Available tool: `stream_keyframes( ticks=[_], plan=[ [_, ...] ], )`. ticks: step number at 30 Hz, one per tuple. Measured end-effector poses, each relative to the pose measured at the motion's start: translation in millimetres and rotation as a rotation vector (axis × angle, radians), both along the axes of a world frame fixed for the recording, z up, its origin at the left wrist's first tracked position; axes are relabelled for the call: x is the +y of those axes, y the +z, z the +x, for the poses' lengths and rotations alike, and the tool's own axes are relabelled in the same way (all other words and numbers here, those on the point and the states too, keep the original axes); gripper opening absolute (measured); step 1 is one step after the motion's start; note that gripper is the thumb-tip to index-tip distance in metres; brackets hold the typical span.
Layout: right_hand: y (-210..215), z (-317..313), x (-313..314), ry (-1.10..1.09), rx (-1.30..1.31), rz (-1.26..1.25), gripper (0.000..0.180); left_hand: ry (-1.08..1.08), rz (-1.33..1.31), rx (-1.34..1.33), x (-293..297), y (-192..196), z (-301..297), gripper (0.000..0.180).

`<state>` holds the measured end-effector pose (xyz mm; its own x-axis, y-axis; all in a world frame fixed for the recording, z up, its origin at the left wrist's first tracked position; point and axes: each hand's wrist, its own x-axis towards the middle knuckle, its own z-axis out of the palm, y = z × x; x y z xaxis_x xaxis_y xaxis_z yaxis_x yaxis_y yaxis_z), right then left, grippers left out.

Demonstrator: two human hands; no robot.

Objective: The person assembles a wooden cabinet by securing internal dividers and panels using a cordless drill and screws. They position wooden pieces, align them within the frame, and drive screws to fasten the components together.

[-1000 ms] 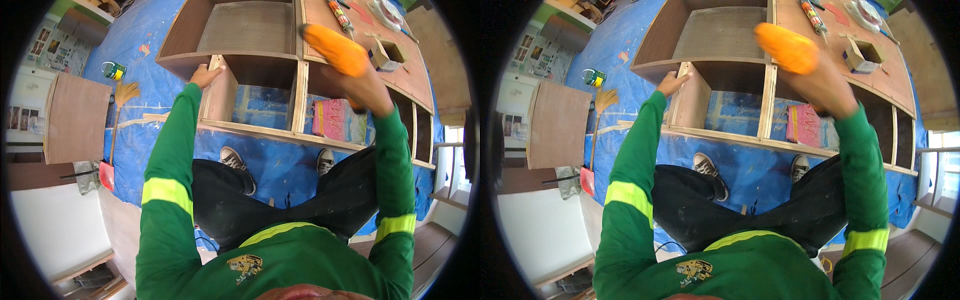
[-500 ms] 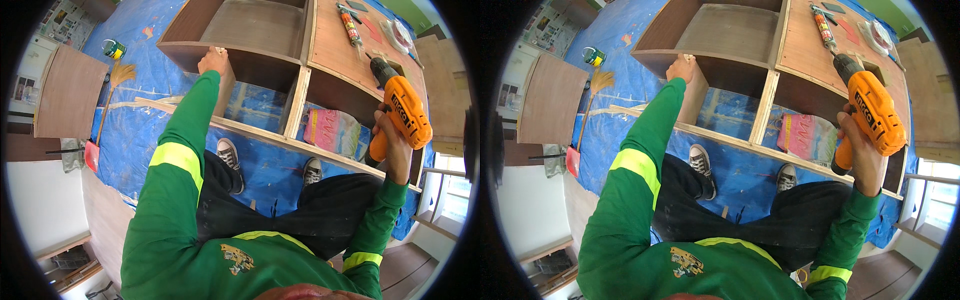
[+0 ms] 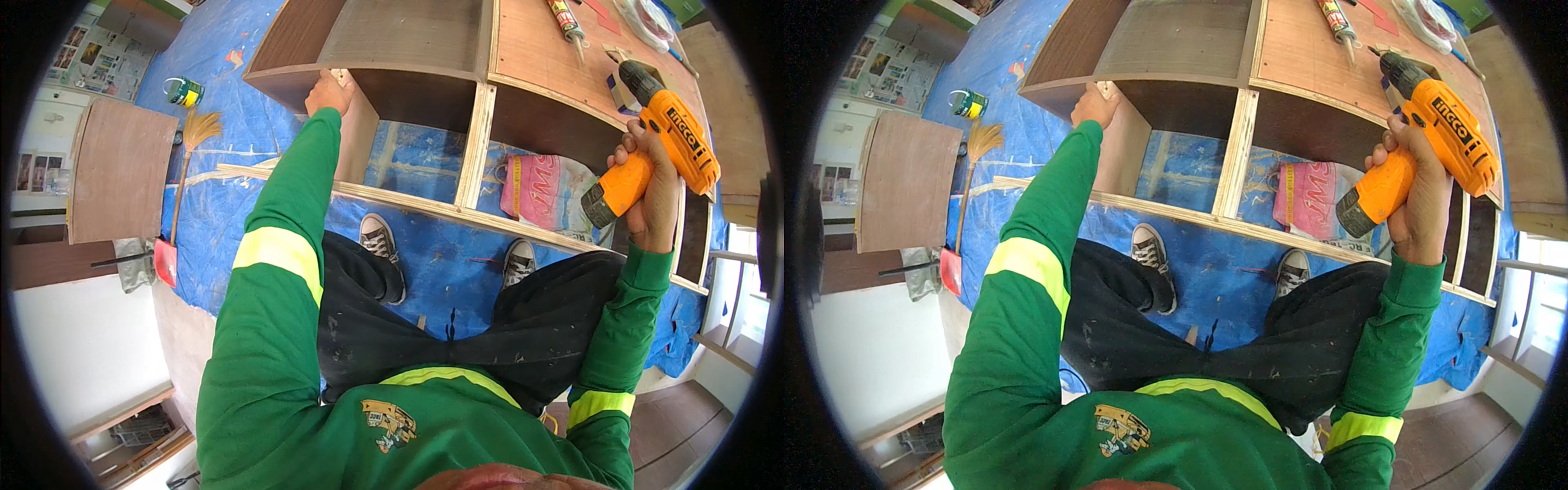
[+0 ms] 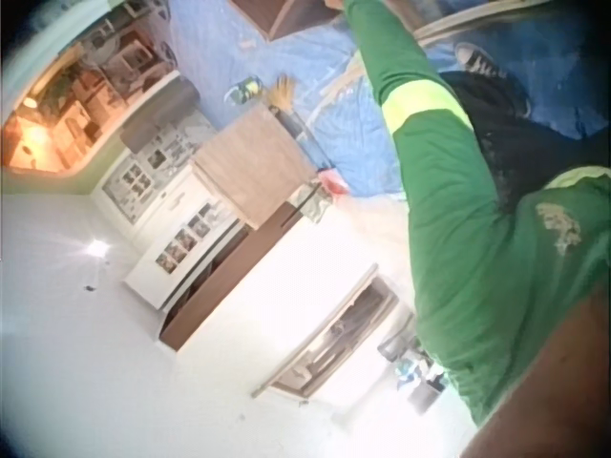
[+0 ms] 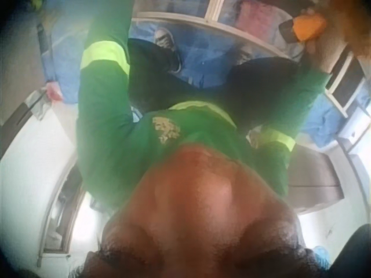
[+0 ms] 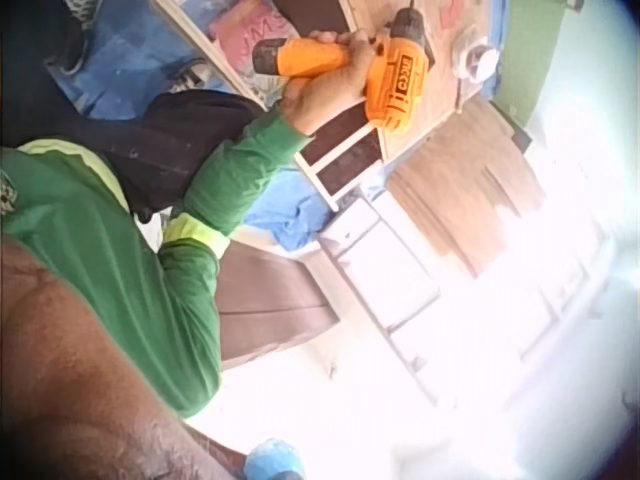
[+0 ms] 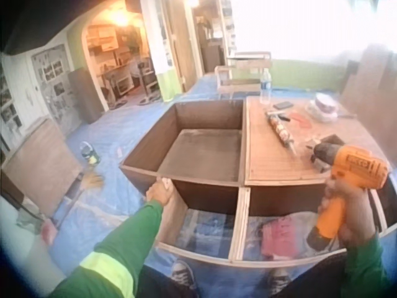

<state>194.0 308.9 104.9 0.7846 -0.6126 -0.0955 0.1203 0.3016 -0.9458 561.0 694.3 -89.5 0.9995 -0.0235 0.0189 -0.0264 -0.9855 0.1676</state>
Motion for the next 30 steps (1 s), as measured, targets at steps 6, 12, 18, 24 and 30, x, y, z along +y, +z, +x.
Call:
stream_keyframes(
  ticks=[6, 12, 18, 24, 30],
  plan=[
    [-11, 1, -7, 0.111, -0.008, 0.134, 0.026, 0.029, 0.026, -0.028, -4, -2, 2, 0.07],
    [-12, -1, -2, 0.138, -0.045, 0.038, 0.021, 0.057, -0.059, -0.106, 18, -17, 20, 0.066],
    [-10, 3, -4, 0.158, 0.0, 0.052, 0.04, 0.014, -0.221, -0.25, 36, -28, 34, 0.065],
    [-13, 0, -1, 0.182, 0.01, -0.054, 0.046, 0.03, -0.427, -0.227, 22, -28, 36, 0.06],
    [-14, -1, 1, 0.187, 0.001, -0.057, 0.041, 0.038, -0.564, -0.199, 28, -24, 37, 0.058]
  ],
)
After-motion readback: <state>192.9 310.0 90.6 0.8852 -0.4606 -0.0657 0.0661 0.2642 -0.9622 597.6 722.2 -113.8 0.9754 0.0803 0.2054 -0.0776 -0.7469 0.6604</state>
